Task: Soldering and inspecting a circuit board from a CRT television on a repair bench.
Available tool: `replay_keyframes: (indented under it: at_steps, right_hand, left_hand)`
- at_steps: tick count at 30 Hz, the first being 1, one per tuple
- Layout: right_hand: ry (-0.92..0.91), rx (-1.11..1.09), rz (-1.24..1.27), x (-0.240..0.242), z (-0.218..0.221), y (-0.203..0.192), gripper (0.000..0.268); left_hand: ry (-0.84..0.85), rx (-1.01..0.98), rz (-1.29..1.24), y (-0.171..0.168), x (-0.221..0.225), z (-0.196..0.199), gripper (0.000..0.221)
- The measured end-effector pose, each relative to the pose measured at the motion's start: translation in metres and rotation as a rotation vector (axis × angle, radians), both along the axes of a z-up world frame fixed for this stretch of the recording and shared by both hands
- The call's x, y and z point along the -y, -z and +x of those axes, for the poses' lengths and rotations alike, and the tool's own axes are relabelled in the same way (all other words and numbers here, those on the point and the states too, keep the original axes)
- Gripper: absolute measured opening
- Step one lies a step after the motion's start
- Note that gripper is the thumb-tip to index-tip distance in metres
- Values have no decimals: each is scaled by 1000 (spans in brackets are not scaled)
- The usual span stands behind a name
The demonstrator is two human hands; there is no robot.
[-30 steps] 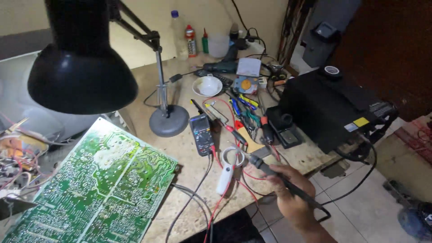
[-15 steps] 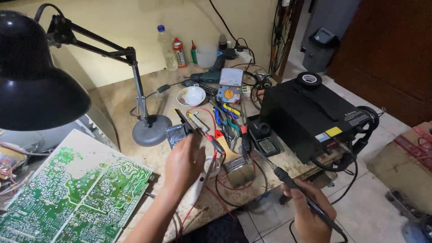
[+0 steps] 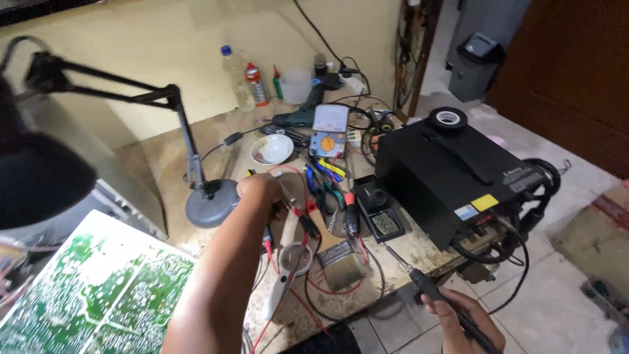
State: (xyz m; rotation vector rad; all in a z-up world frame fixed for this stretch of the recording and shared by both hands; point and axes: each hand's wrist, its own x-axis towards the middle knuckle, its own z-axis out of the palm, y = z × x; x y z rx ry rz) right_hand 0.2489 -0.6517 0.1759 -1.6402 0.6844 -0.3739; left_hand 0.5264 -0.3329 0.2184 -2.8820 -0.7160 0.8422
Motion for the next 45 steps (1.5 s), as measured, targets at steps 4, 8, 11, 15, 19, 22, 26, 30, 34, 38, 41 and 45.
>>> replay_keyframes:
  at_steps: [4,8,11,15,19,22,26,30,34,38,41,45]
  right_hand:
    - [26,-58,110,4,6,-2,25]
    - [-59,91,93,19,8,38,33]
    - [-62,201,175,25,8,48,35]
    - [-38,145,124,20,5,17,32]
    - [-41,75,112,12,0,11,31]
    - [-38,166,109,0,-5,3,28]
    - [-72,202,55,-15,-15,-5,29]
    - [-80,377,-30,-42,-26,-7,27]
    - [-162,476,-23,-57,-35,4,35]
    - [-249,628,-21,-75,-44,11,21]
    - [-421,651,120,-71,-20,52,23]
    - [-650,511,304,-113,-9,55,22]
  left_hand:
    - [155,-22,50,-3,13,1,51]
    - [89,-14,33,2,12,8,50]
    - [37,-9,18,9,3,11,51]
    - [-52,74,-54,9,-7,11,65]
    - [-55,308,-242,3,-23,5,102]
    - [-210,600,-550,-2,-39,3,74]
    - [-114,581,-480,10,-76,6,52]
    - [-33,644,-452,18,-108,-4,45]
    - [115,702,-363,19,-111,-60,39]
    - [142,1048,-777,13,-95,-211,40]
    - [63,1320,-1100,10,-98,-336,31]
    - [-499,1682,-1322,57,-143,-446,23]
